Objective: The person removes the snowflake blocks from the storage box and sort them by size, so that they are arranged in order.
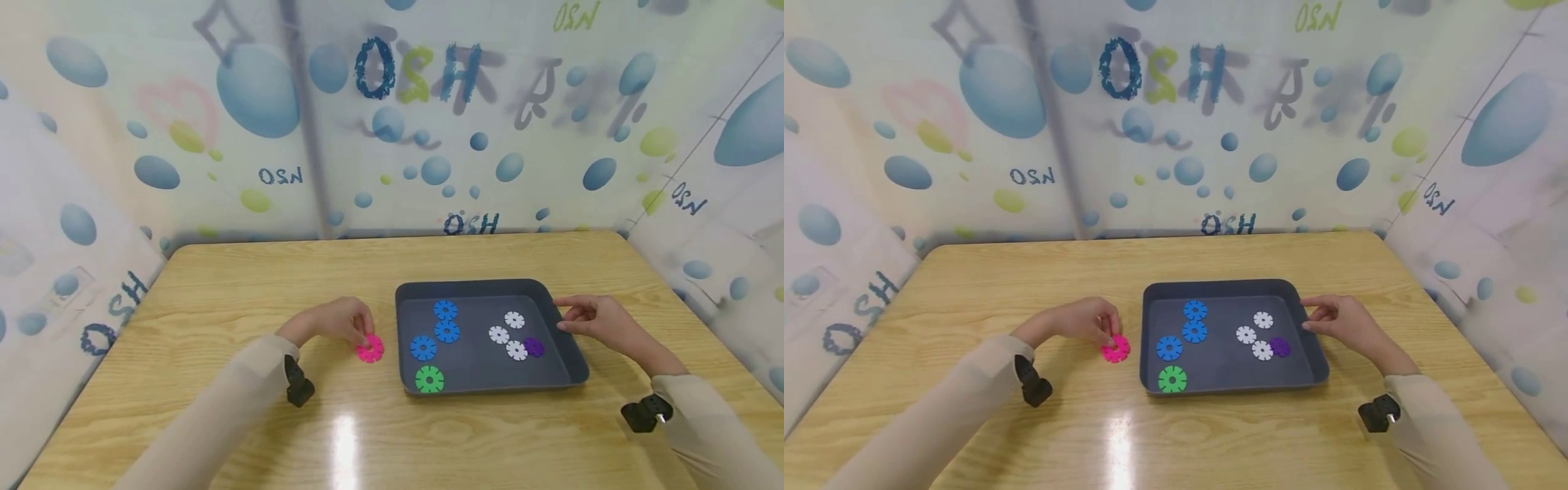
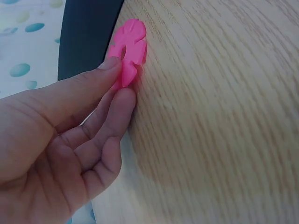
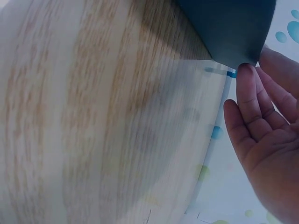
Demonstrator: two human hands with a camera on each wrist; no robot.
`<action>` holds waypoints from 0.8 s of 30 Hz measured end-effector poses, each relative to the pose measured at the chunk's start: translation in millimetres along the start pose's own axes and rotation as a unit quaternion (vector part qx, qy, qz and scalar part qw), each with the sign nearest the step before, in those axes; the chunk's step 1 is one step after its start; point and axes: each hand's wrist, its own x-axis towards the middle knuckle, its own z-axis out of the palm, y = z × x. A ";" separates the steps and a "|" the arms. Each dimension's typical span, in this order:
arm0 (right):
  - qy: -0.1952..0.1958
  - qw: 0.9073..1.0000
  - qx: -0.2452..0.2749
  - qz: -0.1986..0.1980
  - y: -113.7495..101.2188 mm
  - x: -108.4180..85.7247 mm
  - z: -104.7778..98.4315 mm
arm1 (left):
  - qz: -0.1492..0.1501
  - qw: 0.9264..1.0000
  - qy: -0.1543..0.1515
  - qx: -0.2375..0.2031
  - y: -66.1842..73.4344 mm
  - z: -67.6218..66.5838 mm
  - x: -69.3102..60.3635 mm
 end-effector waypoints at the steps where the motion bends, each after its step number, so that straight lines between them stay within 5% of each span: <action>1: -0.001 1.000 0.000 -0.001 0.2 -0.1 -0.1 | -0.005 1.000 0.000 0.001 -0.1 0.3 0.6; 7: 0.002 1.000 -0.001 -0.004 1.3 -1.1 -0.6 | -0.023 1.000 -0.003 0.010 0.8 -0.2 3.6; 11: 0.003 1.000 0.000 -0.002 2.3 -2.4 -1.4 | -0.007 1.000 0.010 0.017 8.3 -3.9 7.3; 17: 0.000 1.000 0.006 -0.003 4.7 -3.2 -1.6 | 0.039 0.999 0.022 0.023 42.1 -9.7 18.0; 24: -0.002 1.000 0.010 -0.004 4.3 -1.6 0.8 | 0.044 0.996 -0.024 0.080 72.9 -2.1 45.6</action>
